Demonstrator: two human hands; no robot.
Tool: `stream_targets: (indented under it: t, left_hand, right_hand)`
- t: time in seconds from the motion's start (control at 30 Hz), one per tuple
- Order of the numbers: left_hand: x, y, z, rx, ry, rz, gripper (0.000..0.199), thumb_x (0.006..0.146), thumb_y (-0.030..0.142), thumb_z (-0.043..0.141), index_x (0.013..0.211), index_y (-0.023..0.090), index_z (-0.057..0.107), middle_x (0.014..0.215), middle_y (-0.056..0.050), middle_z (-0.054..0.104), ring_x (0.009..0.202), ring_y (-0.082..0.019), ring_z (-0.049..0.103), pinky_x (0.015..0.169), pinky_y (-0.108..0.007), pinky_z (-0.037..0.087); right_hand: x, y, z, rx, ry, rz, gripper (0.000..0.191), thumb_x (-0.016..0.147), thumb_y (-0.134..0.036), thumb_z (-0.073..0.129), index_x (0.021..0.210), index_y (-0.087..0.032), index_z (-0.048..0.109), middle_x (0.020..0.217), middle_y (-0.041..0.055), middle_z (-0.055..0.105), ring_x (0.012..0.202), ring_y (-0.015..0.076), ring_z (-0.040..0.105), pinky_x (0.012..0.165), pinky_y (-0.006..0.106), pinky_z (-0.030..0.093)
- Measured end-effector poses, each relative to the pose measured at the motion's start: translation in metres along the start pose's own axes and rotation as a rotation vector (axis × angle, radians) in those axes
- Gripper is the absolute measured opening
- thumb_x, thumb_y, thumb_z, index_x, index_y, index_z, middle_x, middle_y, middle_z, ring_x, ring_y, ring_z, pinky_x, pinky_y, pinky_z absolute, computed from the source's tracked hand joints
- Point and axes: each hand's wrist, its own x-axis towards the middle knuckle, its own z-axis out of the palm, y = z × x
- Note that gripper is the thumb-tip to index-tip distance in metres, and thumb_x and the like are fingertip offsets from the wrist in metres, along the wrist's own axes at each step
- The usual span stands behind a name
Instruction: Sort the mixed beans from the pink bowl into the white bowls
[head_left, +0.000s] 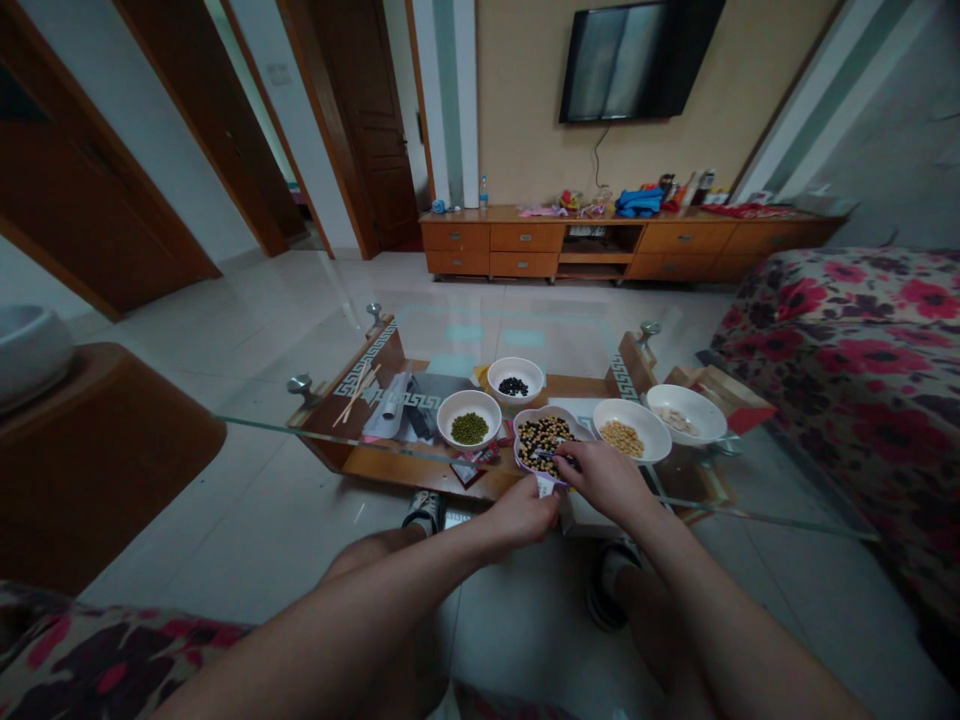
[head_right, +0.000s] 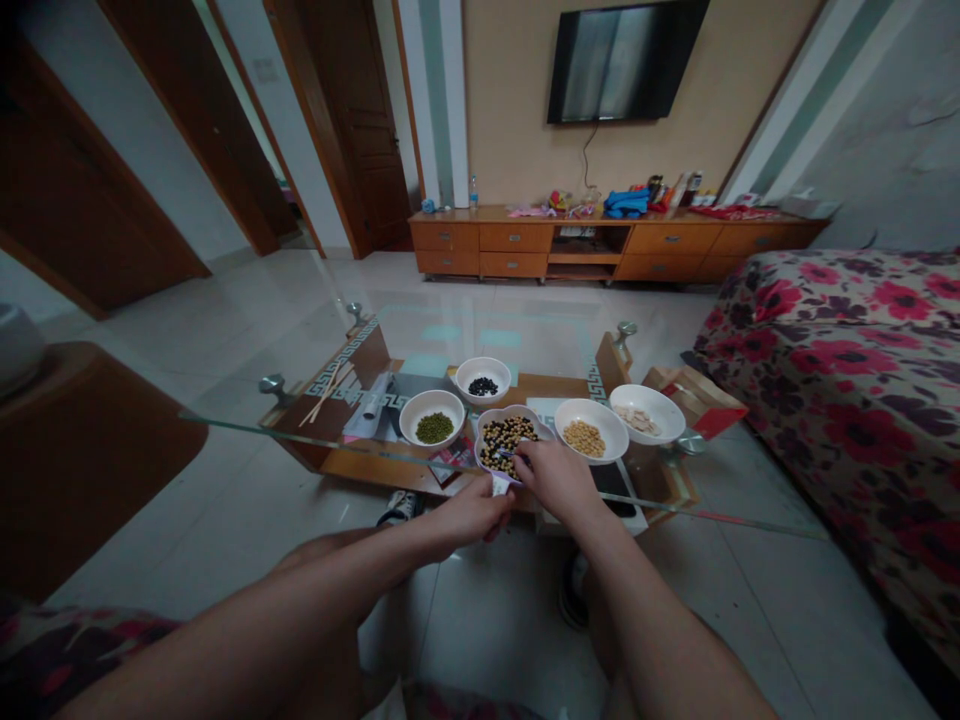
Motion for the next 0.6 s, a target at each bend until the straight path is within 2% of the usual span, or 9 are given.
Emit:
stream_targets:
  t: [0.23, 0.6]
  left_hand:
    - [0.0015, -0.0014, -0.0003, -0.018, -0.004, 0.025, 0.009, 0.087, 0.018, 0.040, 0.080, 0.019, 0.046, 0.058, 0.006, 0.046, 0.045, -0.008, 0.038, 0.046, -0.023, 0.028]
    - [0.0062, -0.0021, -0.0005, -0.112, -0.011, -0.021, 0.009, 0.081, 0.018, 0.045, 0.073, 0.017, 0.049, 0.059, 0.004, 0.050, 0.042, -0.008, 0.043, 0.044, -0.022, 0.035]
  right_hand:
    - [-0.0005, -0.0002, -0.0003, -0.010, 0.015, 0.012, 0.029, 0.094, -0.037, 0.045, 0.093, -0.024, 0.070, 0.088, 0.0057, 0.072, 0.082, 0.0199, 0.065, 0.061, 0.026, 0.035]
    - [0.0025, -0.0048, 0.0018, -0.045, -0.002, 0.067, 0.031, 0.095, -0.040, 0.043, 0.097, -0.023, 0.069, 0.090, 0.0079, 0.072, 0.083, 0.0206, 0.066, 0.065, 0.027, 0.038]
